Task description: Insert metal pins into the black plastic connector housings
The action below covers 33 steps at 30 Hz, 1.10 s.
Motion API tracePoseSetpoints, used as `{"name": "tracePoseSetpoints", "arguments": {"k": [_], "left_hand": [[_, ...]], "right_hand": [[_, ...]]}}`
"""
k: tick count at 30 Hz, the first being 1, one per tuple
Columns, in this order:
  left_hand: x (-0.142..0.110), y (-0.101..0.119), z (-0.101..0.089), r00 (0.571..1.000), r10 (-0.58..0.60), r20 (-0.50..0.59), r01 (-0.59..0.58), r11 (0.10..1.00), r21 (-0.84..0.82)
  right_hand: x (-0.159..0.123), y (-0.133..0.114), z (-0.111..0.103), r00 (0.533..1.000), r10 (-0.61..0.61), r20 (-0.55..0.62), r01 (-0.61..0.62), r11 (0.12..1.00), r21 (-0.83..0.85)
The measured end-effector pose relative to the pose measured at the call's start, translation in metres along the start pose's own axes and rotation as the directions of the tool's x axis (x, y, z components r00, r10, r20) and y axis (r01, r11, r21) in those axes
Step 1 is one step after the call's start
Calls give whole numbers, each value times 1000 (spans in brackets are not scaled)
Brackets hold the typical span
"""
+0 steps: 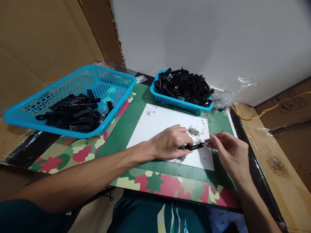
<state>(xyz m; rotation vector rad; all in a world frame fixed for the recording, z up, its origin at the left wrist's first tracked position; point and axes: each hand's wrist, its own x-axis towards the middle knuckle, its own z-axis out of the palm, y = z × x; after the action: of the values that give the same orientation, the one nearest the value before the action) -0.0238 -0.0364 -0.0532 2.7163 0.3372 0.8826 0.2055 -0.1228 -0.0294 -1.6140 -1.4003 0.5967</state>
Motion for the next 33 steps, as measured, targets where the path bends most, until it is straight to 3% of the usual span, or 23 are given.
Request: {"name": "tracePoseSetpoints", "arguments": {"k": [5,16,25,33], "left_hand": [[0,-1,1,1000,10,16,-10,1000,-5],[-2,-4,4,999,-34,26,36,997,-68],[-1,-4,2,999,-33,21,35,995,-94],[1,-1,-1,999,-9,41,11,999,-52]], "right_hand": [[-5,2,4,999,-8,-46,5,998,-66],[-6,-2,6,993,-121,-9,115,961,-253],[-5,-2,4,994,-97,59,109,964,-242],[-8,-2,1,990,-92,-102,72,980,-183]]}}
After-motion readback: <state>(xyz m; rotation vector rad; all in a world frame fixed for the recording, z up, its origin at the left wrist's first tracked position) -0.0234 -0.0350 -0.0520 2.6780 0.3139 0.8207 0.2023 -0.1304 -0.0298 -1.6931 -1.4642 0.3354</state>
